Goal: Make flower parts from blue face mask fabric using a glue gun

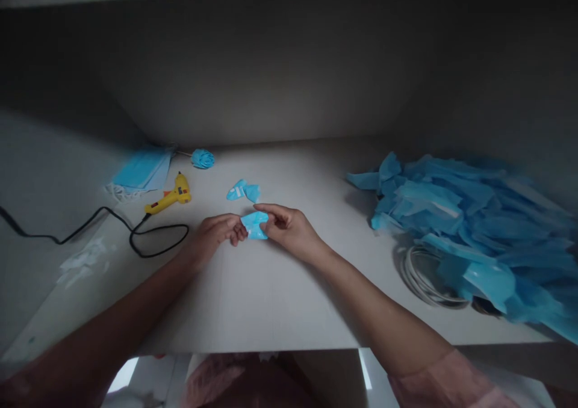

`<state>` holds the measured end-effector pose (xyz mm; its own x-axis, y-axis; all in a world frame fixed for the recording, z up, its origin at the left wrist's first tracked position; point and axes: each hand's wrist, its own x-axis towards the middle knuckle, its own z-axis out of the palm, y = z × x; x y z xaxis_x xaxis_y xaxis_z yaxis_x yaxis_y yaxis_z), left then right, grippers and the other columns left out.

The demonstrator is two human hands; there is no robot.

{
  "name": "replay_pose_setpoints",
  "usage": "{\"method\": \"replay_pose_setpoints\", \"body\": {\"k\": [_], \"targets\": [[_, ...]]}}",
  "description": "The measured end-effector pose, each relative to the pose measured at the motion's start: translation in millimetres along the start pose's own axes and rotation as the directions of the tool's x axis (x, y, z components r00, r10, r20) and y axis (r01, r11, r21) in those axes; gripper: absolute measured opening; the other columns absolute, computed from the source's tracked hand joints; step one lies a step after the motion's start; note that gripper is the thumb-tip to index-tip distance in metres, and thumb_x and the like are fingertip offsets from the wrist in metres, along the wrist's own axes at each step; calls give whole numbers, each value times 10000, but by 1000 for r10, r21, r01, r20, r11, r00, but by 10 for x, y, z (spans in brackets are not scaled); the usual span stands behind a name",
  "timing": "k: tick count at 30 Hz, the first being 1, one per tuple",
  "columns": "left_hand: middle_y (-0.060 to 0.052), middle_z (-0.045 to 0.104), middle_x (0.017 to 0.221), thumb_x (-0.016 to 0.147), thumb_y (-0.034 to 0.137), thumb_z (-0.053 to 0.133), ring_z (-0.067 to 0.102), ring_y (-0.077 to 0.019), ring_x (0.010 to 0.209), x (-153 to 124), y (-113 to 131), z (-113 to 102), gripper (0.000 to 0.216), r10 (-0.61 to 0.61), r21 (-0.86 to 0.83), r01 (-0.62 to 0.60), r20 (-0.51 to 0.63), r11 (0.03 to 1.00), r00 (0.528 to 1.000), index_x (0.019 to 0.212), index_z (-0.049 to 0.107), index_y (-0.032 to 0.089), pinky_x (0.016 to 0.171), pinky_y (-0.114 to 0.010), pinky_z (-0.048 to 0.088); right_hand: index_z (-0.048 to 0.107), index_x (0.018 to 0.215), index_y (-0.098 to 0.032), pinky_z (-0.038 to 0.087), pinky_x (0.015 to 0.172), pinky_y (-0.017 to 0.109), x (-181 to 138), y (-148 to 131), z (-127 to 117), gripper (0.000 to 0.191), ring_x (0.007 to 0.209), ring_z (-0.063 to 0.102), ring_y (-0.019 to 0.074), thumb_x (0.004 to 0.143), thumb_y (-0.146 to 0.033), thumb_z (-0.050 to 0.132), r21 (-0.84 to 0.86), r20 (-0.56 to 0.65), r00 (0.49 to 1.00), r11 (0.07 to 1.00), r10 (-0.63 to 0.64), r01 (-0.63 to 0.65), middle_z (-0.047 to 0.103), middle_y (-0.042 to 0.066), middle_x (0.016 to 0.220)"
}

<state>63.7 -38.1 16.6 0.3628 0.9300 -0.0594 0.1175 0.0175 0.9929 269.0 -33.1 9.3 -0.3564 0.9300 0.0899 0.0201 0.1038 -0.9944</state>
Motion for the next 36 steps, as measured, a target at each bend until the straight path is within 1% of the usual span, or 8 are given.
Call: {"method": "replay_pose_setpoints", "body": {"k": [5, 8, 10, 15, 20, 24, 27, 36], "targets": [[3, 590, 658, 730, 350, 591, 501, -102, 617, 0, 33, 26, 203, -41, 154, 54, -86, 987, 995, 672, 572, 156, 583, -227, 384, 657, 1203, -214, 460, 701, 300, -10, -55, 5, 419, 701, 539, 125, 805, -345, 654, 5, 23, 999, 1000, 26, -26, 611, 1, 777], [20, 567, 630, 724, 340, 572, 481, -94, 595, -1, 32, 26, 194, -39, 168, 58, -115, 984, 993, 649, 544, 163, 572, -221, 367, 671, 1184, -218, 459, 799, 334, -12, -98, -13, 384, 830, 577, 154, 842, -386, 622, 4, 7, 999, 999, 31, -31, 664, 41, 924], [33, 536, 609, 718, 342, 577, 457, -88, 578, -7, 23, 33, 197, -20, 179, 40, -112, 983, 993, 642, 533, 165, 560, -218, 348, 670, 1184, -214, 457, 812, 337, -14, -108, -14, 387, 865, 579, 162, 848, -398, 619, -8, 1, 999, 999, 33, -33, 670, 54, 972], [54, 450, 574, 709, 353, 589, 391, -77, 545, -23, -2, 79, 218, 2, 212, 16, -84, 977, 996, 628, 517, 164, 529, -214, 295, 622, 1243, -220, 454, 675, 291, -24, -56, 41, 480, 709, 550, 127, 788, -358, 688, -5, 78, 995, 998, 55, -55, 647, 18, 853], [60, 426, 564, 719, 349, 589, 363, -71, 534, -15, -3, 68, 221, 21, 209, -6, -69, 978, 997, 625, 515, 163, 519, -207, 279, 623, 1250, -220, 465, 735, 319, -13, -41, 0, 458, 760, 569, 141, 824, -386, 653, 32, 75, 995, 998, 59, -61, 673, 37, 910], [56, 445, 567, 724, 341, 582, 374, -73, 530, -11, 7, 45, 213, 37, 201, -10, -133, 980, 990, 623, 505, 170, 512, -207, 284, 619, 1261, -213, 459, 814, 345, 0, -81, -87, 448, 825, 579, 151, 857, -409, 618, 38, 23, 996, 996, 85, -86, 676, 48, 935], [54, 462, 564, 720, 343, 588, 387, -75, 528, -11, 12, 46, 212, 48, 190, -18, -153, 982, 987, 622, 509, 172, 512, -206, 298, 622, 1251, -208, 455, 801, 328, 4, -80, -87, 463, 791, 567, 134, 825, -387, 661, 73, 40, 995, 993, 86, -89, 644, 24, 869], [-16, 609, 684, 796, 401, 526, 498, -100, 590, -21, 59, 33, 269, -13, 62, 16, -51, 998, 999, 706, 602, 159, 567, -235, 411, 654, 1179, -218, 451, 735, 306, 7, -40, -23, 427, 716, 529, 115, 778, -358, 701, 85, 28, 999, 996, 38, -40, 582, -12, 780]]}}
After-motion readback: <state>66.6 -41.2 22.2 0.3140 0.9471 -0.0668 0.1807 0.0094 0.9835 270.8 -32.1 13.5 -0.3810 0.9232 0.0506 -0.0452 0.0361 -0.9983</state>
